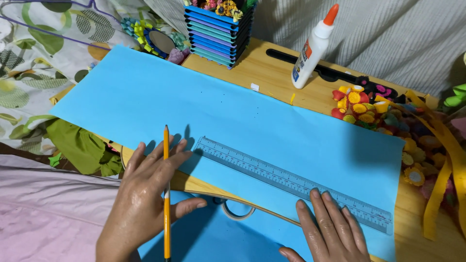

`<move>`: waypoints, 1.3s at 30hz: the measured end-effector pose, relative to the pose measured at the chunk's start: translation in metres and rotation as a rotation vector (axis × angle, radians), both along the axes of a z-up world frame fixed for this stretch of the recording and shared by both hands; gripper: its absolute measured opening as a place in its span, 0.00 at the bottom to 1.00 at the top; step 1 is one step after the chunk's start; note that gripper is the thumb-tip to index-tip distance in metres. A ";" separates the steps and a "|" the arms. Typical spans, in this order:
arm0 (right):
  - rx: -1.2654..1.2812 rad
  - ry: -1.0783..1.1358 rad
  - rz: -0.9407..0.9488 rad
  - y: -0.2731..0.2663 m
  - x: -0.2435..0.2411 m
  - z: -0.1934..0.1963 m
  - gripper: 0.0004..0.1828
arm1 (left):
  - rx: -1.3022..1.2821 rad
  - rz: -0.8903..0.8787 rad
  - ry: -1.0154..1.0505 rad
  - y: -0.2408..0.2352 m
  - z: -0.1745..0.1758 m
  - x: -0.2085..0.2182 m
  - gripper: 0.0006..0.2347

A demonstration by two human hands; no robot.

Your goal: Draw parallel lines on a blue sheet of paper using a ruler and pencil

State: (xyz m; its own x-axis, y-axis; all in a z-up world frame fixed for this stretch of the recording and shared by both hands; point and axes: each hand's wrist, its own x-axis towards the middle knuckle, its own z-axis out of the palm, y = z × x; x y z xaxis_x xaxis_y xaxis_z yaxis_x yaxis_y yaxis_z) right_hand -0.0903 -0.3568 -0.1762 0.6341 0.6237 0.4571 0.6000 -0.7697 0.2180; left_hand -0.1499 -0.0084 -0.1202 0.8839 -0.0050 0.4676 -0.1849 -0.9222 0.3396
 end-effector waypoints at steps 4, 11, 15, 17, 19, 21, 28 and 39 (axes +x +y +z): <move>0.003 -0.006 0.007 -0.002 0.001 -0.002 0.53 | -0.065 -0.104 0.024 0.013 0.010 0.008 0.36; 0.005 -0.004 0.001 0.000 0.000 -0.001 0.51 | -0.160 -0.258 0.114 0.032 0.017 0.016 0.31; -0.006 -0.006 0.015 -0.003 0.001 -0.003 0.53 | -0.146 -0.297 0.159 0.034 0.018 0.017 0.32; 0.005 -0.008 0.010 -0.001 0.000 -0.003 0.52 | -0.160 -0.302 0.173 0.034 0.020 0.017 0.31; 0.017 -0.011 0.005 -0.001 0.000 -0.004 0.51 | -0.173 -0.306 0.187 0.034 0.021 0.017 0.30; 0.011 -0.014 0.012 -0.002 0.001 -0.005 0.52 | -0.161 -0.298 0.188 0.034 0.020 0.017 0.31; -0.002 0.012 0.002 -0.001 0.000 0.000 0.53 | -0.186 -0.296 0.200 0.033 0.020 0.018 0.31; 0.027 -0.026 0.021 0.000 0.000 0.000 0.49 | -0.219 -0.293 0.180 0.036 0.019 0.017 0.31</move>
State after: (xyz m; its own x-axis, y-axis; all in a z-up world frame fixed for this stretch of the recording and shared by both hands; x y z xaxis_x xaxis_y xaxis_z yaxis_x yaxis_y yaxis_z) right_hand -0.0899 -0.3566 -0.1760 0.6086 0.6239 0.4902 0.6101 -0.7630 0.2136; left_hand -0.1332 0.0272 -0.1015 0.9278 -0.1862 0.3233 -0.3485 -0.7417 0.5730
